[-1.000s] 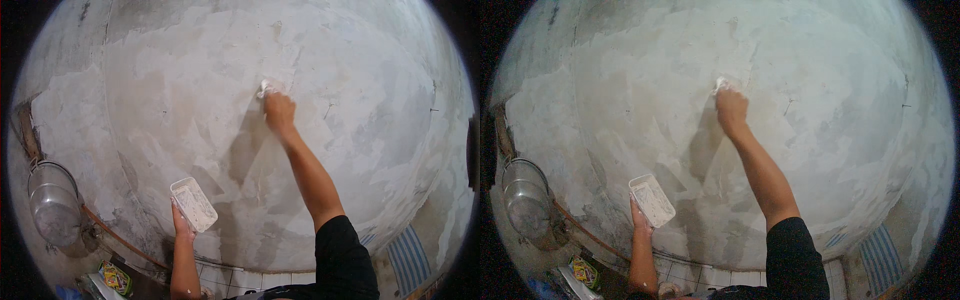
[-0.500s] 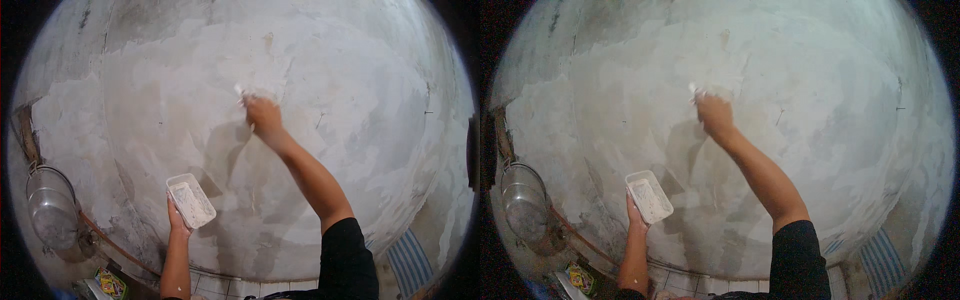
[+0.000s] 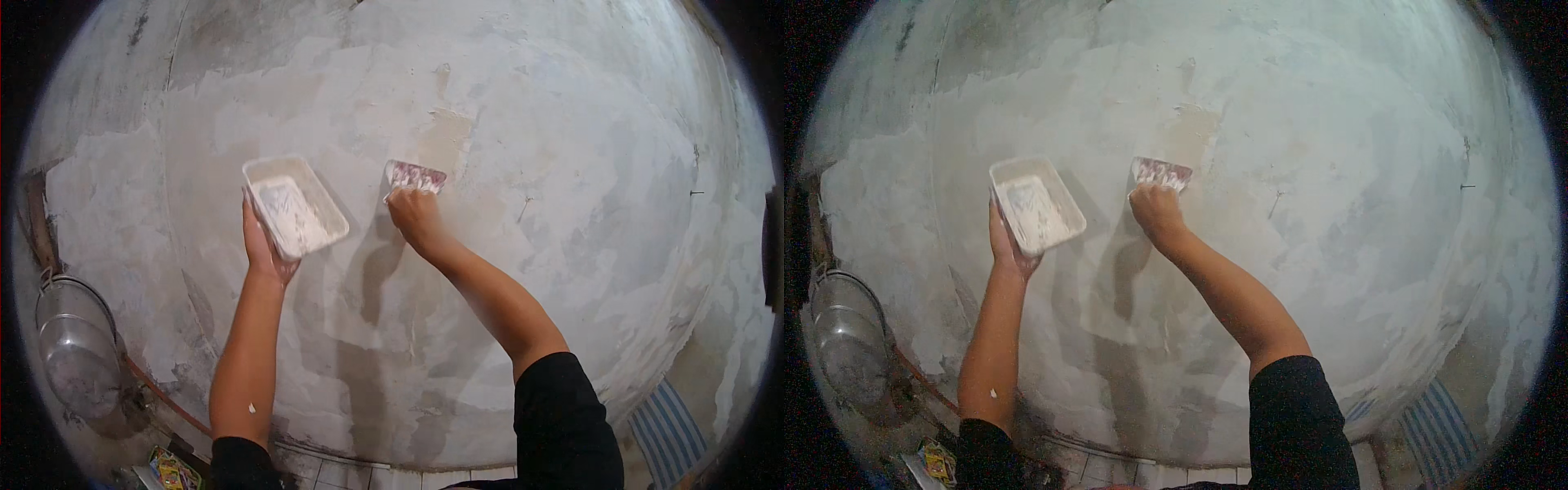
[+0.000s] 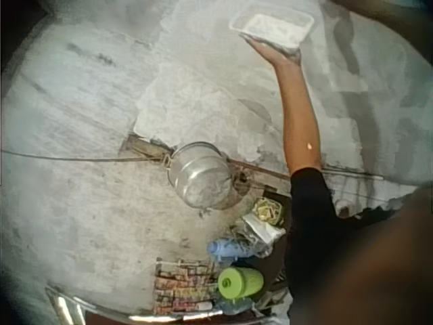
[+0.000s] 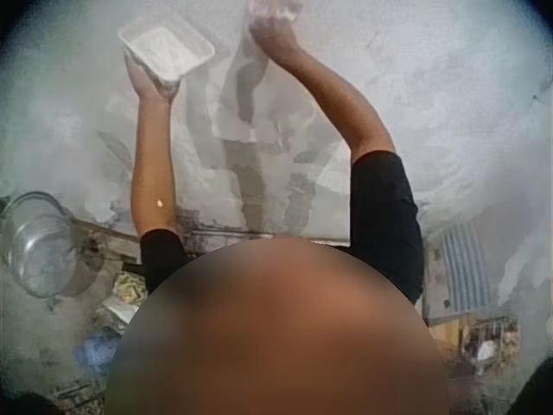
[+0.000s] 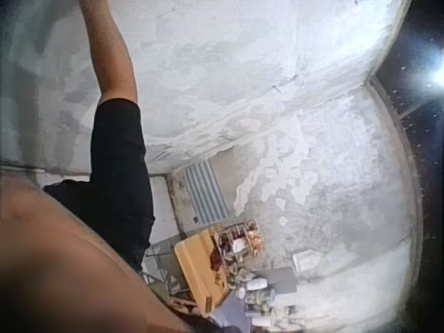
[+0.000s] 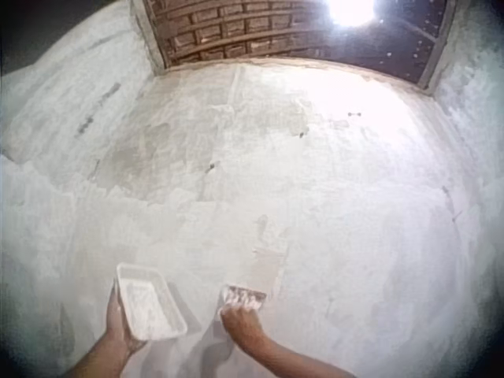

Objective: Applying putty/plaster to a wall with a spatula to smooth the surface.

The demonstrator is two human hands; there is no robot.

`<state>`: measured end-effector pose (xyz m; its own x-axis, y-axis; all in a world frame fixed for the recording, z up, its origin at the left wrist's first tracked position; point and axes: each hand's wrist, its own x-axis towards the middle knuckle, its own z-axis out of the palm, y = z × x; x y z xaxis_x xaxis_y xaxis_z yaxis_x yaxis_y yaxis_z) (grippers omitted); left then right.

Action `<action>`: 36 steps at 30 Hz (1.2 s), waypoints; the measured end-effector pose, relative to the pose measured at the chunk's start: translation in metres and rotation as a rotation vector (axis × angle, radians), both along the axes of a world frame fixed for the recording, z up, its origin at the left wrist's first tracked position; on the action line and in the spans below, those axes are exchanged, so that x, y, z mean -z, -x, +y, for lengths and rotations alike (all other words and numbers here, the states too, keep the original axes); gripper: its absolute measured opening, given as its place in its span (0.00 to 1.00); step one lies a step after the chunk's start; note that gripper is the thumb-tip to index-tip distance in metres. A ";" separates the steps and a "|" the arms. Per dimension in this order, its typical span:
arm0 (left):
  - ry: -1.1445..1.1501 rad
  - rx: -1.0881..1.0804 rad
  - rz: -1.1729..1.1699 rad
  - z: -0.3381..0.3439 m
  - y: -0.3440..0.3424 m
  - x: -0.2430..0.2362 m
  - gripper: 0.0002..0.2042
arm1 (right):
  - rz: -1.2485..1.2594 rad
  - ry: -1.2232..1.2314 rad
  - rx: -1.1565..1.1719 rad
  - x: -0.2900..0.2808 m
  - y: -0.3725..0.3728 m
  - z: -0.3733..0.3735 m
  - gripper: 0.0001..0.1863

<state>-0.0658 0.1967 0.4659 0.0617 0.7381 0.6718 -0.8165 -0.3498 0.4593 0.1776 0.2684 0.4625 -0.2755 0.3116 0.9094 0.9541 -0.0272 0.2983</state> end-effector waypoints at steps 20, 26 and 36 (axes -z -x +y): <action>-0.052 0.096 0.185 -0.018 0.012 -0.043 0.31 | 0.261 -0.106 0.047 -0.097 -0.017 -0.020 0.05; -0.082 0.109 0.093 -0.014 0.024 -0.038 0.30 | 0.058 0.258 -0.111 -0.065 0.053 -0.037 0.08; -0.107 0.105 0.136 -0.012 0.023 -0.040 0.29 | 0.276 -0.022 0.048 -0.079 -0.041 -0.105 0.17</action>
